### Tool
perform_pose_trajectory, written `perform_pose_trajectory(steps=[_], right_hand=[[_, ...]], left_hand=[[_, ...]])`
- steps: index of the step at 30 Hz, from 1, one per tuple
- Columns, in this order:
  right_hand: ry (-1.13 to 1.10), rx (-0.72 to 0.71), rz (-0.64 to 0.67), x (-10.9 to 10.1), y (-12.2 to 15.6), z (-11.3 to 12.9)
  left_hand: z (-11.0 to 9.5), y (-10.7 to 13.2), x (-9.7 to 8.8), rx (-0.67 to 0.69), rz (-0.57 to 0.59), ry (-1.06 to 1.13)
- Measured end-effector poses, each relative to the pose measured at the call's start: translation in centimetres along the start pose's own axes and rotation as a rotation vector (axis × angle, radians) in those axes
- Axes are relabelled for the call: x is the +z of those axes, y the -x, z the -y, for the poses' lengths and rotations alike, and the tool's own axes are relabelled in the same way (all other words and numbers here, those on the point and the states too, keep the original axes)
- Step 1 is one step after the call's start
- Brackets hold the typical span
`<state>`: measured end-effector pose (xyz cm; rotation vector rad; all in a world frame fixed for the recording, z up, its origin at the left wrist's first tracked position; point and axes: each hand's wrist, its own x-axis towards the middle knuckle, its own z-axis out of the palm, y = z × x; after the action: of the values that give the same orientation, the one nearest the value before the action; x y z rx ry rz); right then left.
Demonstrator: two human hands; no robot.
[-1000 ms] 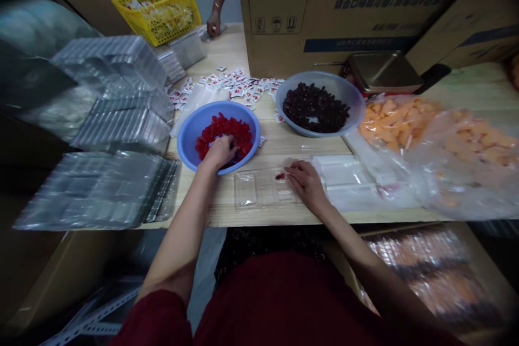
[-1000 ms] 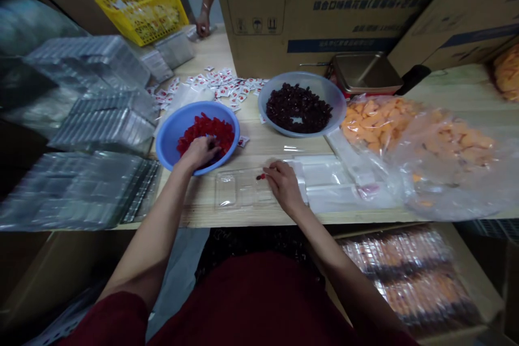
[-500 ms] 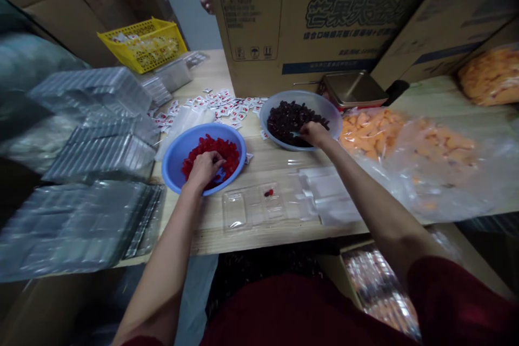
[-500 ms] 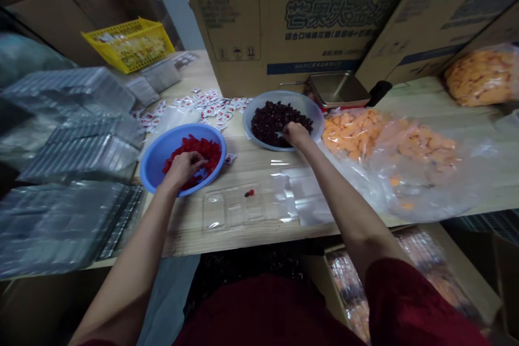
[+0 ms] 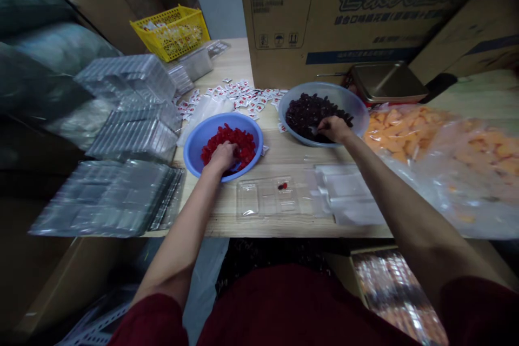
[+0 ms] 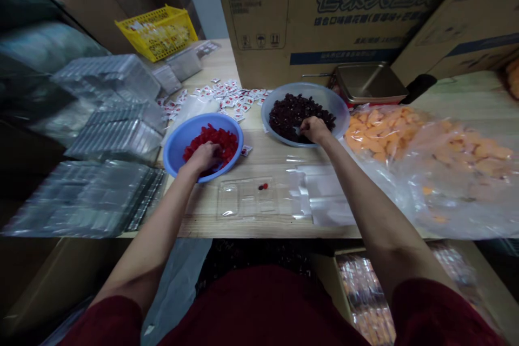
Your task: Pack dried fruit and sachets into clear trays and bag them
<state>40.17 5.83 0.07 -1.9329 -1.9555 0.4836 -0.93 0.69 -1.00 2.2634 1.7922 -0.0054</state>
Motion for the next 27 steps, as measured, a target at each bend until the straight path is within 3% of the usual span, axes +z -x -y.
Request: perform_pose_trajectory(steps=[3, 5, 8, 11, 14, 17, 18, 20, 23, 27], right_hand=[[-0.164, 0.009, -0.198, -1.4, 2.9, 0.9], [-0.346, -0.059, -0.282, -1.6, 6.8, 2.2], [-0.563, -0.182, -0.216, -0.2, 14.5, 4.9], [-0.559, -0.223, -0.110, 3.1, 21.0, 7.4], [-0.456, -0.298, -0.074, 6.4, 23.6, 8.6], [-0.347, -0.332, -0.054, 8.1, 23.4, 8.4], [-0.341, -0.331, -0.054, 8.2, 23.2, 8.2], [-0.375, -0.324, -0.073, 8.0, 23.1, 7.8], [-0.416, -0.286, -0.093, 7.3, 23.6, 7.4], [-0.392, -0.260, -0.040, 7.2, 24.5, 7.1]], left_hand=[[-0.5, 0.3, -0.2, -0.026, 0.010, -0.013], [-0.9, 0.6, -0.4, -0.047, 0.010, -0.016], [-1.3, 0.6, -0.5, -0.108, -0.057, 0.027], [-1.4, 0.3, -0.7, -0.128, -0.222, 0.167], [-2.0, 1.2, -1.8, -0.049, -0.428, 0.370], [-4.8, 4.6, -3.0, 0.088, -0.561, 0.503], [-6.2, 6.2, -3.0, 0.157, -0.545, 0.513], [-9.3, 9.4, -2.3, 0.313, -0.379, 0.480], [-13.2, 12.4, 0.5, 0.418, -0.144, 0.350], [-14.5, 12.9, 3.9, 0.411, -0.090, 0.304]])
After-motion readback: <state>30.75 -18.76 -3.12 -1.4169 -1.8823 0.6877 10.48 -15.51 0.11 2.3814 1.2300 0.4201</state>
